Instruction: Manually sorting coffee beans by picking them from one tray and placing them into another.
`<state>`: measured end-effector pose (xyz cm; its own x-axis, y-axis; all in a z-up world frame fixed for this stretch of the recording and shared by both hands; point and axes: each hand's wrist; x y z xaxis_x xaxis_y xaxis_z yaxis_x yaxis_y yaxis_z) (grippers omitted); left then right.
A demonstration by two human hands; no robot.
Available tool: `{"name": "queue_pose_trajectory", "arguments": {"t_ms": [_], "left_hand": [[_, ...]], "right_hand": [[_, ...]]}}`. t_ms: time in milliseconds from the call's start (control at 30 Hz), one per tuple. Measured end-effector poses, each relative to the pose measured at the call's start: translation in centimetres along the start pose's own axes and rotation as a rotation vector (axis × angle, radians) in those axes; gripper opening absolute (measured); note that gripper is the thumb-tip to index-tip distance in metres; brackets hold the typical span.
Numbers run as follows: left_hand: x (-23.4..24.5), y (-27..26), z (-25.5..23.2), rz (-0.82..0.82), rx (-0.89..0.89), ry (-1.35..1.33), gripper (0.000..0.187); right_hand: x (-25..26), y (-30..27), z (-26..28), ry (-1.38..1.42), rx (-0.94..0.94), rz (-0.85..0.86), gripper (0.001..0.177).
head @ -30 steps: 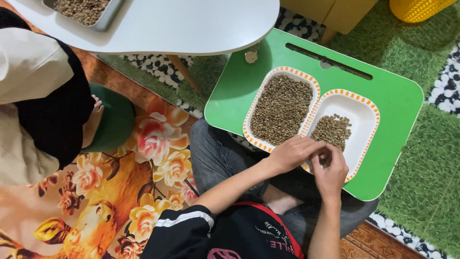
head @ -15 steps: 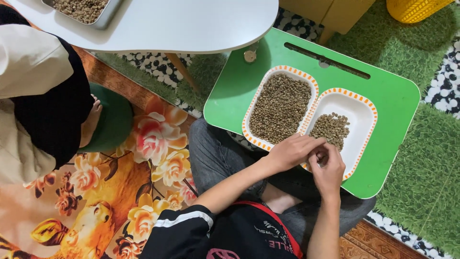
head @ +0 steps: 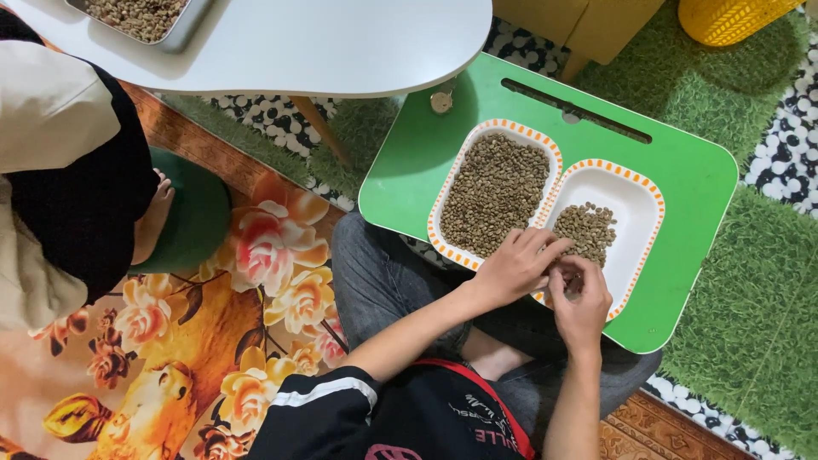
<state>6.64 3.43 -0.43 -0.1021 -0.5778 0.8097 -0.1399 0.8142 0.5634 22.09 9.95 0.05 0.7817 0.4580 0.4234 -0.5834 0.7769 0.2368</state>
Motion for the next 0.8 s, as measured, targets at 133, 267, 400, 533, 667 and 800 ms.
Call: {"name": "queue_pose_trajectory", "arguments": {"t_ms": [133,267,400,533,667,800], "left_hand": [[0.1,-0.5,1.3,0.05,0.072,0.002,0.07],[0.6,-2.2,5.2,0.098,0.234,0.06,0.038],[3.0,-2.6,7.9,0.119,0.375,0.119,0.03],[2.5,-2.5,8.7,0.152,0.351,0.308,0.031],[1.1,-1.7,8.4,0.181,0.327,0.377,0.035],[1.0,-1.3,8.0,0.147,0.296,0.428,0.03]], "right_hand": [[0.1,0.0,-0.3,-0.024,-0.003,-0.062,0.018],[0.0,0.2,0.8,-0.064,0.007,-0.09,0.018],[-0.2,0.3,1.4,-0.08,0.025,-0.08,0.021],[-0.3,0.5,2.0,-0.084,0.009,-0.067,0.017],[-0.2,0.4,1.1,-0.093,0.058,-0.053,0.018],[-0.3,0.4,0.9,-0.093,0.057,-0.043,0.015]]}}
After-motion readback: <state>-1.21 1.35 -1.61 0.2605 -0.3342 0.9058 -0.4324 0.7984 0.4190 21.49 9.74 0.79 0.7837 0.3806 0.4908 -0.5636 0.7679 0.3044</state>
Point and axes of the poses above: each hand's wrist, its own y-axis towards the middle knuckle, its own x-axis out of the back of the hand, z = x × y, and after that the axes turned 12 degrees about y, right-handed
